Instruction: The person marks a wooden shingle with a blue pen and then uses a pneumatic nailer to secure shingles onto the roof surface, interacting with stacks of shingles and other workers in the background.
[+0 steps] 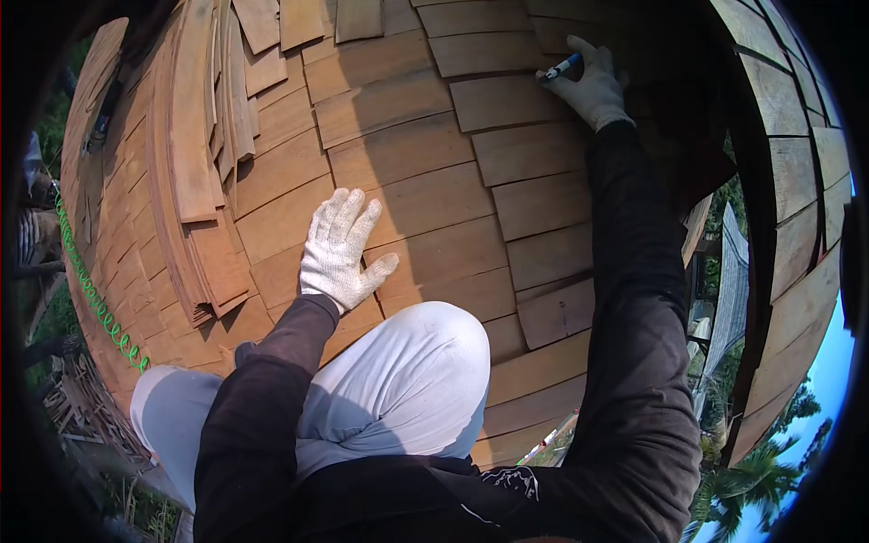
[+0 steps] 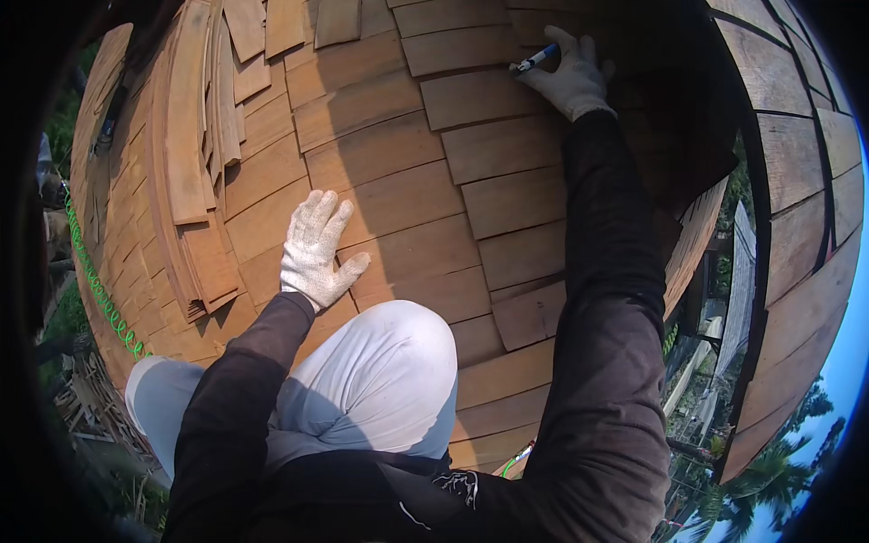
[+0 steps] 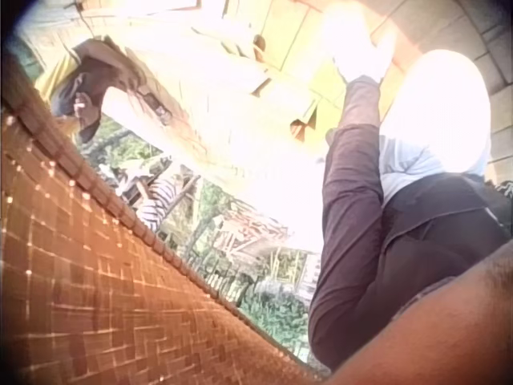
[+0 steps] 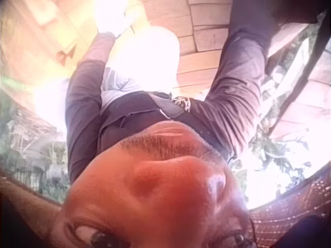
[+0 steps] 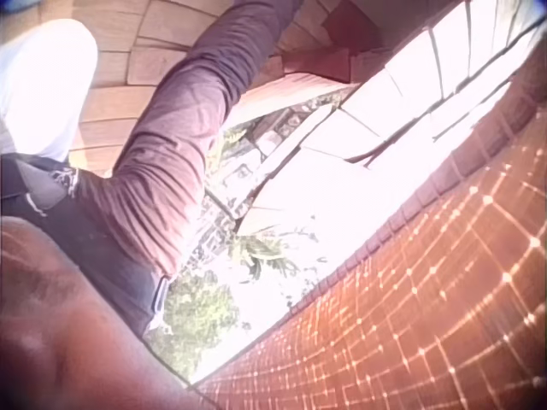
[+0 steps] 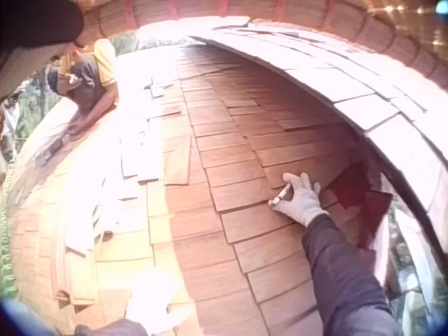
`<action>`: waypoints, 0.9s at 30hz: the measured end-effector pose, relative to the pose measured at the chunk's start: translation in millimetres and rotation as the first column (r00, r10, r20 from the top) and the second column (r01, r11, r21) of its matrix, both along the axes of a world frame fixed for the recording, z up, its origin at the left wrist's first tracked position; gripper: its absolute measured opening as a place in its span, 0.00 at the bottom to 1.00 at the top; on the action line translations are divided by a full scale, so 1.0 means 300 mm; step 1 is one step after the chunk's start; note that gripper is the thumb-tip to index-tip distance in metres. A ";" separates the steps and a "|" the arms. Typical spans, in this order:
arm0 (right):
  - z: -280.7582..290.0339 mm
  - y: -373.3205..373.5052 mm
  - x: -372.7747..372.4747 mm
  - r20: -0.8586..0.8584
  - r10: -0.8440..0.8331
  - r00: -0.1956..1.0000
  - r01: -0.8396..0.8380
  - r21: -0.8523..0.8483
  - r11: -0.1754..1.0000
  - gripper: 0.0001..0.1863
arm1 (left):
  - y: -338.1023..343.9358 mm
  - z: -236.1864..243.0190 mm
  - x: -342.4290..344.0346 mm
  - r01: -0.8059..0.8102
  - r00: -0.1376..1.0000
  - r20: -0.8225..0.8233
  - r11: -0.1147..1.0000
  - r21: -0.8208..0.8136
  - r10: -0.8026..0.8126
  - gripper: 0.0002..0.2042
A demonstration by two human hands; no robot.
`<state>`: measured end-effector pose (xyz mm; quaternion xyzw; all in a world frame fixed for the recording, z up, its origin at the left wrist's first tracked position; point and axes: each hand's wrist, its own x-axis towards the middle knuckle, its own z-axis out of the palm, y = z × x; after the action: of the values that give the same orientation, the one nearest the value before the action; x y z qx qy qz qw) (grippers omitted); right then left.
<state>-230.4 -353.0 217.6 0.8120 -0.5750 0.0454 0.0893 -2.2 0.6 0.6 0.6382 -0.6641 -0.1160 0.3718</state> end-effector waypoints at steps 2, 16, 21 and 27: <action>0.024 0.028 -0.011 -0.059 0.051 0.997 -0.050 0.018 0.999 0.51 | 0.000 0.003 0.008 -0.003 1.000 0.007 1.000 -0.004 0.003 0.38; -0.058 0.077 -0.130 -0.140 0.373 0.917 -0.389 -0.117 0.914 0.53 | -0.006 -0.010 0.012 -0.013 1.000 0.029 1.000 0.000 0.013 0.38; -0.068 0.074 -0.127 -0.127 0.344 0.930 -0.359 -0.121 0.926 0.52 | -0.002 -0.007 0.014 -0.014 1.000 0.025 1.000 -0.005 0.014 0.37; -0.032 0.028 -0.149 -0.107 0.258 0.960 -0.272 -0.158 0.949 0.52 | -0.003 0.008 0.011 -0.008 1.000 0.019 1.000 0.011 0.007 0.37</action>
<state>-275.2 -344.5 208.0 0.8724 -0.4503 0.0716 0.1762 1.2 -0.3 3.1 0.6438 -0.6646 -0.1121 0.3624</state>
